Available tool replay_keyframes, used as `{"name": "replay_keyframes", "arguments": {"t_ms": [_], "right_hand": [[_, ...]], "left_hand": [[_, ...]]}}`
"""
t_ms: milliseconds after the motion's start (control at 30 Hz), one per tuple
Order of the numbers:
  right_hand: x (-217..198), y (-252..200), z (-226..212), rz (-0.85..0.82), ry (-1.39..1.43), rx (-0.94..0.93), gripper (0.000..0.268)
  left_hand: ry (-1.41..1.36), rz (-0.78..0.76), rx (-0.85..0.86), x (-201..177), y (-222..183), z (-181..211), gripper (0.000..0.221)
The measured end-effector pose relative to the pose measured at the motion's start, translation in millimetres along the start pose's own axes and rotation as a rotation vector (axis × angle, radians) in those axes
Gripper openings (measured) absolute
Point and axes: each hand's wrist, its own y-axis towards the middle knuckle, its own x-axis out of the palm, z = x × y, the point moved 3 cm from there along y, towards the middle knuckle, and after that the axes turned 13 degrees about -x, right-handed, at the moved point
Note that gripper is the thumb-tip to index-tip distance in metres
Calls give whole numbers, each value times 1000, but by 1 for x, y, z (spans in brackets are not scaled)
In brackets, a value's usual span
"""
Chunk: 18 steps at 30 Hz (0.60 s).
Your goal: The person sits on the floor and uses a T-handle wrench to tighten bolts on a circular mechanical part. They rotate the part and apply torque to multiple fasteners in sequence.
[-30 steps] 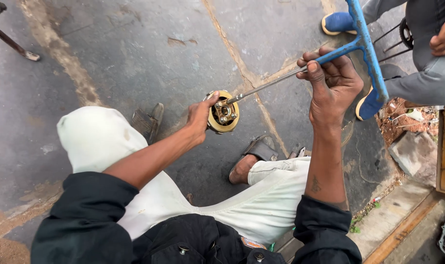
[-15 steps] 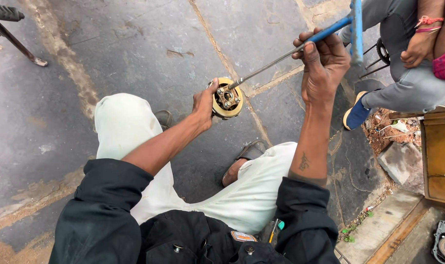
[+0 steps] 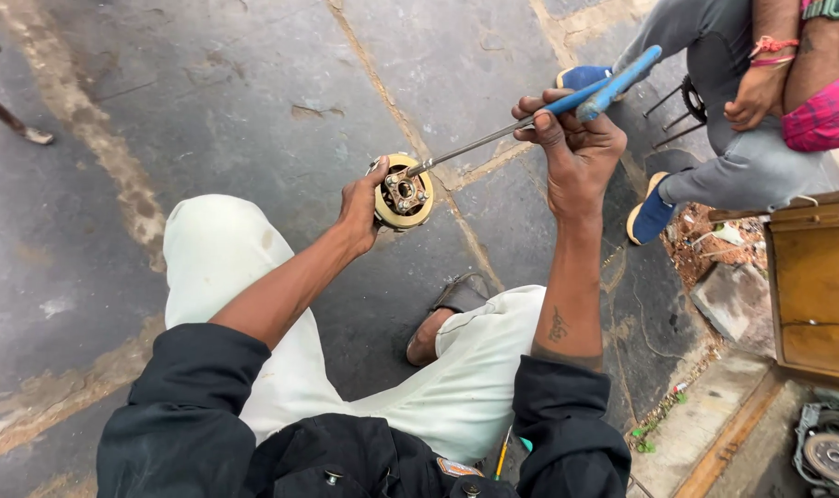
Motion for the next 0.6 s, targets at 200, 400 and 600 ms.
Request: {"name": "replay_keyframes", "arguments": {"t_ms": [200,400,600], "right_hand": [[8,-2,2,13,-81,64,28],[2,-10,4,103,-192,12,26],[-1,-19,-12,149,-232,-69,25]], "left_hand": [[13,49,-57,0,22,-4,50],[118,3,-15,15,29,4,45],[84,110,-84,13,24,16,38]]}}
